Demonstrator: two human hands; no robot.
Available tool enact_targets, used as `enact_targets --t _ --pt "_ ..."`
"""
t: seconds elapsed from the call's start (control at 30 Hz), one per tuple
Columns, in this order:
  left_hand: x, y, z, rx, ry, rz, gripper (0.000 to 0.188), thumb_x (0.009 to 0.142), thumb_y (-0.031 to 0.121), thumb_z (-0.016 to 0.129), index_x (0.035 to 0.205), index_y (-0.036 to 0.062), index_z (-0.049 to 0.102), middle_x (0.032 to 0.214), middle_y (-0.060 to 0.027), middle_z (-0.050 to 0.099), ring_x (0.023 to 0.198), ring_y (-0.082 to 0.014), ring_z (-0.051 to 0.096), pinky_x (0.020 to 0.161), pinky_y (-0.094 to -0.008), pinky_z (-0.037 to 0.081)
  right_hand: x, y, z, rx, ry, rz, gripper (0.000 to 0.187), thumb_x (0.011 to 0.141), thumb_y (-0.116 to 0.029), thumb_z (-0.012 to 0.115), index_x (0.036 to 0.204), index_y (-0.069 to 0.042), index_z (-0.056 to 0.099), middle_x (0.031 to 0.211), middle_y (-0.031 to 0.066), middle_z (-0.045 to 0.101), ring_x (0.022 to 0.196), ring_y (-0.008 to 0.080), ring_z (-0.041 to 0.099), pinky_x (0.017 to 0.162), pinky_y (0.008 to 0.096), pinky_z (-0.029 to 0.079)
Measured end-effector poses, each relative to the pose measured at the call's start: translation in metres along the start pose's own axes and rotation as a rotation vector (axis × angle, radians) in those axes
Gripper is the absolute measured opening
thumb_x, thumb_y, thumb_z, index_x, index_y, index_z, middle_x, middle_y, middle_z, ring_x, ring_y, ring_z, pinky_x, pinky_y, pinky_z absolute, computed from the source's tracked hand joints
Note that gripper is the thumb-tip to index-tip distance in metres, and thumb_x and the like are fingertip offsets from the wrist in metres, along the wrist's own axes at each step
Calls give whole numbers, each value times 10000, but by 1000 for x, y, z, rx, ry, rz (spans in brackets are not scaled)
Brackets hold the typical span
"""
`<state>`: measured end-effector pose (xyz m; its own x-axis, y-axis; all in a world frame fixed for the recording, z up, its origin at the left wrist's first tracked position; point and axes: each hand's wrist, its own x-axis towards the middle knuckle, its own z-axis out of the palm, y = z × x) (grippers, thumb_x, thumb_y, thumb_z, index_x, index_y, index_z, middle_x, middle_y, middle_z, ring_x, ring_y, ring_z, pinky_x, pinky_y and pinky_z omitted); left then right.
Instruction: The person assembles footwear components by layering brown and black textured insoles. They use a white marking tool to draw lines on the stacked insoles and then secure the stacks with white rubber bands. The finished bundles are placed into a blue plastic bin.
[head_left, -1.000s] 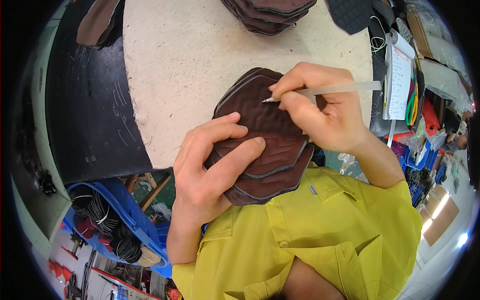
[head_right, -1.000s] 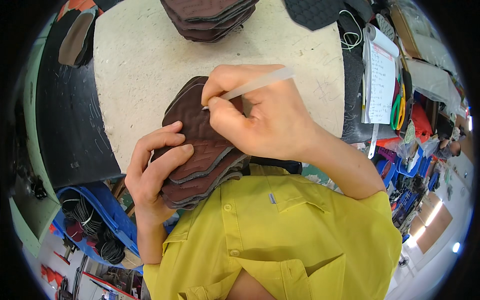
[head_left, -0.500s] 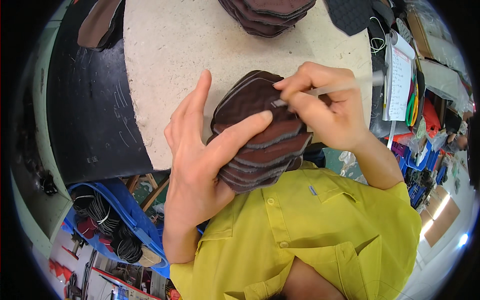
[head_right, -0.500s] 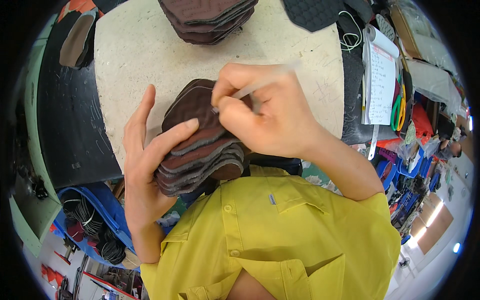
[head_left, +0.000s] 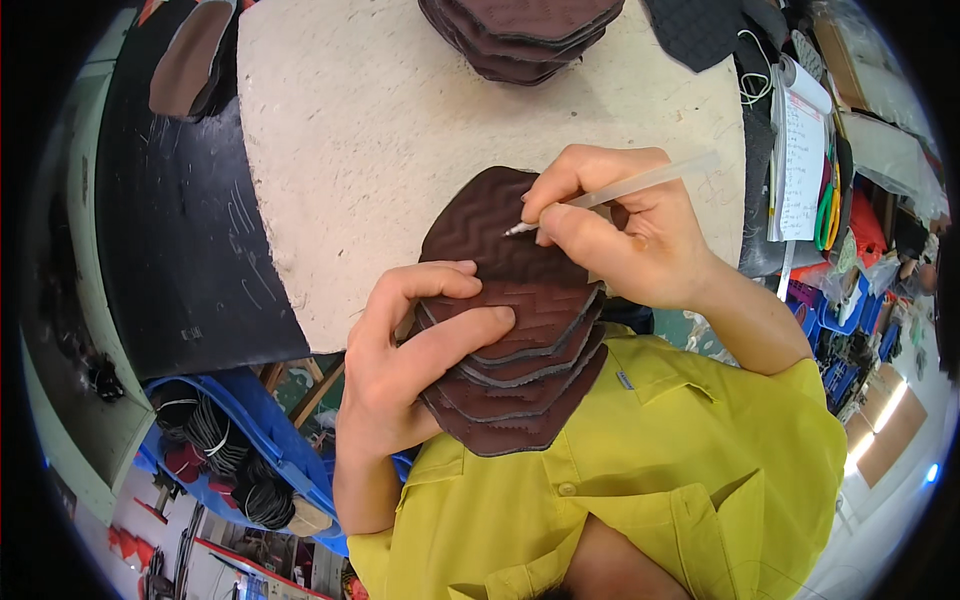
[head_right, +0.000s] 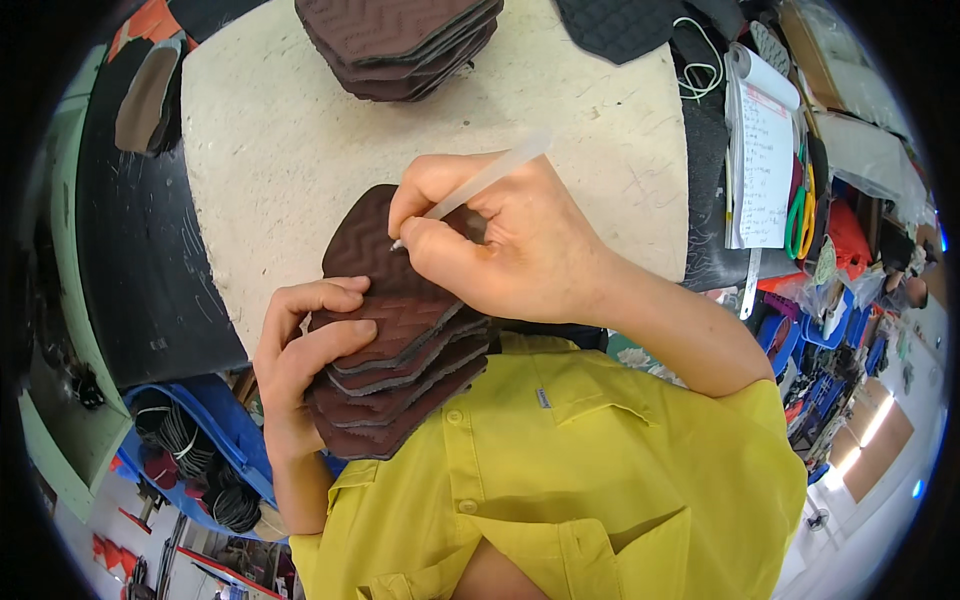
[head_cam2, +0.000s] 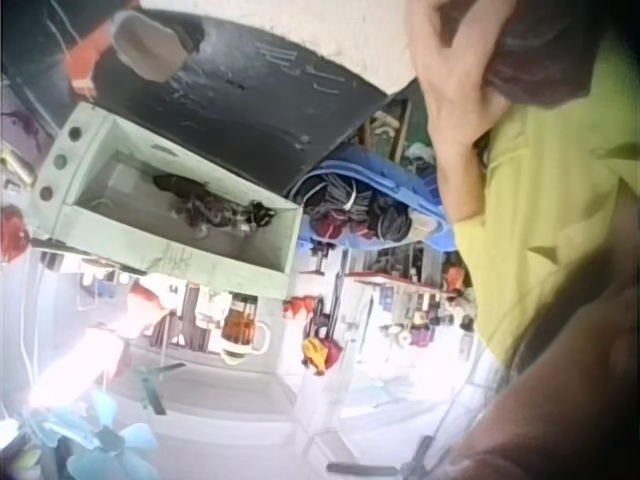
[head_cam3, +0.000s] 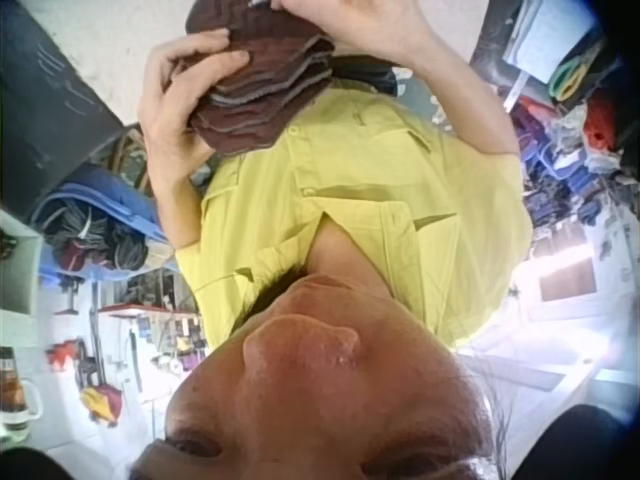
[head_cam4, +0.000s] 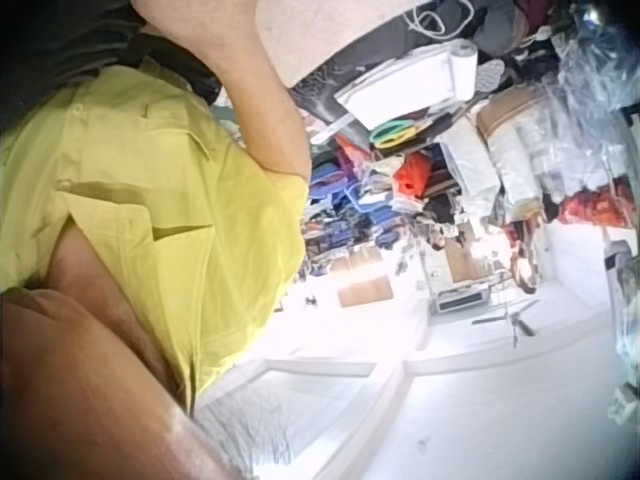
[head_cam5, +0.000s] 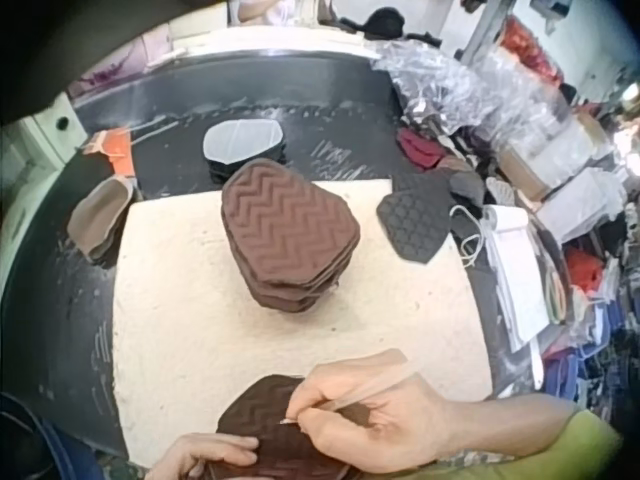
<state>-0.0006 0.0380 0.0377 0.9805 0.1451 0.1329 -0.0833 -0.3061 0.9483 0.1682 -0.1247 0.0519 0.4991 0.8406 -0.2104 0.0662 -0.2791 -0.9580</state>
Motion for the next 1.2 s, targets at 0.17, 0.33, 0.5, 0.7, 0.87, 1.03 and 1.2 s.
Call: enact_targets --t 0.17,0.33,0.5,0.7,0.87,1.03,1.2 --pt "1 -4 1 -7 4 24 453 563 101 825 1002 48 728 1037 -158 575 1000 -328 630 899 -414 531 4 9 11 -96 87 -169 104 829 -8 574 864 36 660 743 89 657 666 122 622 620 253 497" --pt "-1 -5 4 -19 28 32 457 562 102 826 1005 49 726 1038 -157 577 1001 -329 632 899 -411 531 2 5 5 -165 -4 -104 108 812 6 565 860 39 656 741 92 657 665 121 621 626 252 499" --pt "-2 -5 2 -12 18 20 466 563 104 829 1014 51 723 1049 -159 577 997 -328 633 896 -411 532 0 -3 4 -2 39 36 101 814 1 561 838 38 652 731 87 649 643 116 607 622 253 501" --pt "0 -3 2 0 19 29 475 571 110 829 1029 51 718 1060 -162 575 987 -320 637 885 -406 535 2 12 1 -140 -1 -168 112 824 -6 559 863 41 652 737 83 647 662 112 611 621 242 488" --pt "-1 -5 3 5 21 26 476 574 116 832 1030 46 714 1065 -161 572 981 -312 635 877 -396 535 1 10 6 -62 65 -71 118 833 -12 553 872 42 650 777 92 648 705 111 615 642 239 484" --pt "-1 -5 3 4 8 27 493 577 124 835 1046 43 705 1079 -157 564 980 -302 630 859 -383 532 -4 10 2 -32 102 -24 142 860 -31 528 896 41 645 805 91 653 723 104 611 633 234 477" --pt "-1 -4 3 0 7 21 511 583 132 836 1065 42 693 1077 -159 561 977 -302 629 835 -374 529 -5 4 -3 -53 124 41 144 868 -35 523 888 42 643 800 87 654 740 105 619 664 231 488"
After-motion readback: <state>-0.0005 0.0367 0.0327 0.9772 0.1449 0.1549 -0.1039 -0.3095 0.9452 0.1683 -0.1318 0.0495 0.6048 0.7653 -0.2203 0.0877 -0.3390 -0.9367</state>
